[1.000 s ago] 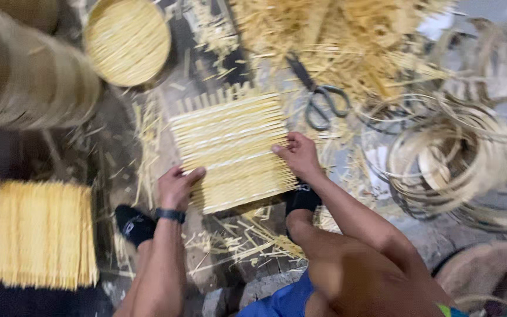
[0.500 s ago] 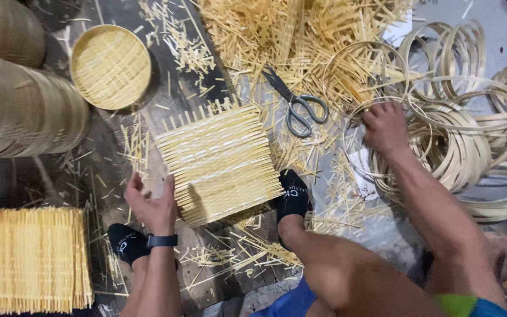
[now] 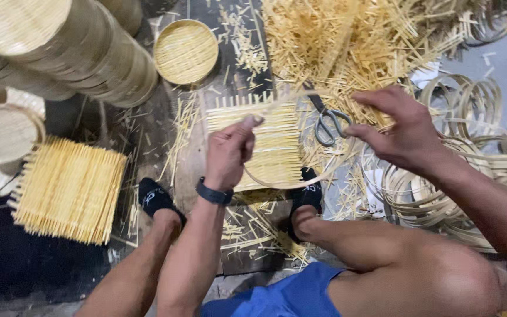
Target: The person assembles bamboo basket lids by placing a woven mat onto a wooden mold, securing it with a bamboo hoop, and trimming the excess material with shears.
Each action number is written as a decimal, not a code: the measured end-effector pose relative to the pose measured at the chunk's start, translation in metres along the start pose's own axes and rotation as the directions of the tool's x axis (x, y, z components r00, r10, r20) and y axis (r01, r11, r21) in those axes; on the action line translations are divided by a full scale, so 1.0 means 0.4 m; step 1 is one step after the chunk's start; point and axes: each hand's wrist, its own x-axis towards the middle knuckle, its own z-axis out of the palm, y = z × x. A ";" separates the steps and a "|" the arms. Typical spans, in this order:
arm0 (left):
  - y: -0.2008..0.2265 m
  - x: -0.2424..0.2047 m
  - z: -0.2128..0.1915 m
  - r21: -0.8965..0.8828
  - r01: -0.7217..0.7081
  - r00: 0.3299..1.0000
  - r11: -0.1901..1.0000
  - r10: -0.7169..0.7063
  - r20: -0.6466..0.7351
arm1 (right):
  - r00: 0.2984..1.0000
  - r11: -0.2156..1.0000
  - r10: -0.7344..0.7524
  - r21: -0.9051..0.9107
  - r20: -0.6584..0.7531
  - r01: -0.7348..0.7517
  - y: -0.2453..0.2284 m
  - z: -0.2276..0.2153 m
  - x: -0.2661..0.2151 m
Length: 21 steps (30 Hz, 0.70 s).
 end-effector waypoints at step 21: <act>-0.066 -0.031 -0.050 -0.007 0.378 0.925 0.926 -0.378 -0.032 | 0.790 0.744 -0.606 -0.286 0.093 0.604 -0.157 0.387 0.111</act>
